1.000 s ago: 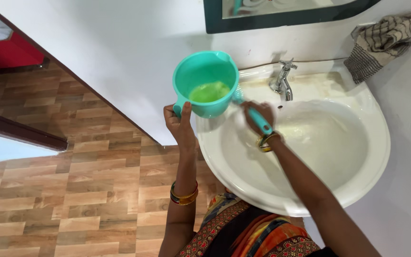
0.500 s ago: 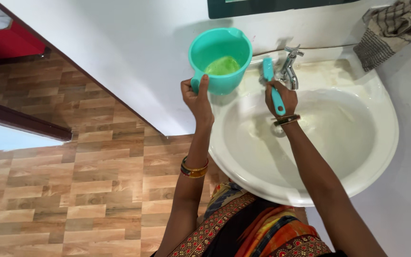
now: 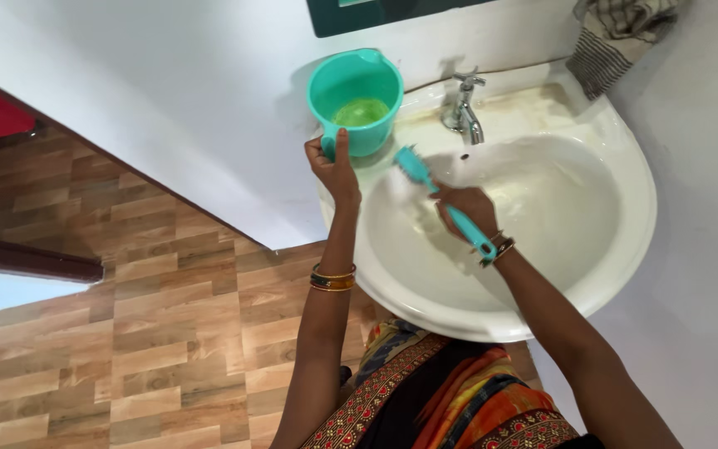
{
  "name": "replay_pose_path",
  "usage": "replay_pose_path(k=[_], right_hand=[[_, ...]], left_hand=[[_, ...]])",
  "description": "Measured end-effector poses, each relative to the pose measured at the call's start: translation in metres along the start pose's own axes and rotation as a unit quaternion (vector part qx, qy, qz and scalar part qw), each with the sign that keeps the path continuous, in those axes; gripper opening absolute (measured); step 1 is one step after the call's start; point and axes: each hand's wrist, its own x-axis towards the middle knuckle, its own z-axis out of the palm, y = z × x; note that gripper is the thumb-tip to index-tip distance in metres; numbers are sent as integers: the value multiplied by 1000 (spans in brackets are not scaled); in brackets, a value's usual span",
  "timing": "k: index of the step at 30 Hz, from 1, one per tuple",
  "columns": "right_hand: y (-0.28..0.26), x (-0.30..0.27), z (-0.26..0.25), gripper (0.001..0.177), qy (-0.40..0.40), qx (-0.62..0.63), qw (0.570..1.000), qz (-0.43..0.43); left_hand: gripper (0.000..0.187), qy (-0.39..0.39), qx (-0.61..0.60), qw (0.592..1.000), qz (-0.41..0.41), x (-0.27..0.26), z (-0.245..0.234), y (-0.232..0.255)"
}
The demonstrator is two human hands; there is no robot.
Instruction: The person scrubs a white bathroom sink using a blue scrub brush and a green liquid cleaning solution. They repeatedly scrub the basin and faucet area, rinse the brush under running water, and wash their hands during the process.
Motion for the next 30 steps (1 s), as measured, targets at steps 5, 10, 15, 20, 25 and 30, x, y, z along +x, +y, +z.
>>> replay_pose_path(k=[5,10,15,20,25,30], right_hand=[[33,-16,-31,11,16,-34,998,41],[9,-25,-25,29,3,-6,995,96],[4,-23,-25,30,-12,15,992,123],[6,-25,-28,33,-46,30,991,125],[11,-25,-35,11,25,75,988,135],[37,-32,-42,18,88,210,920,318]], left_hand=[[35,-24,70,997,-11,-10,-14,-20],[38,-38,125,991,5,-1,-13,-12],[58,-1,330,910,253,-13,-22,21],[29,-226,318,896,210,-97,2,48],[28,-391,330,831,219,-93,57,34],[47,-387,438,746,320,-46,135,-55]])
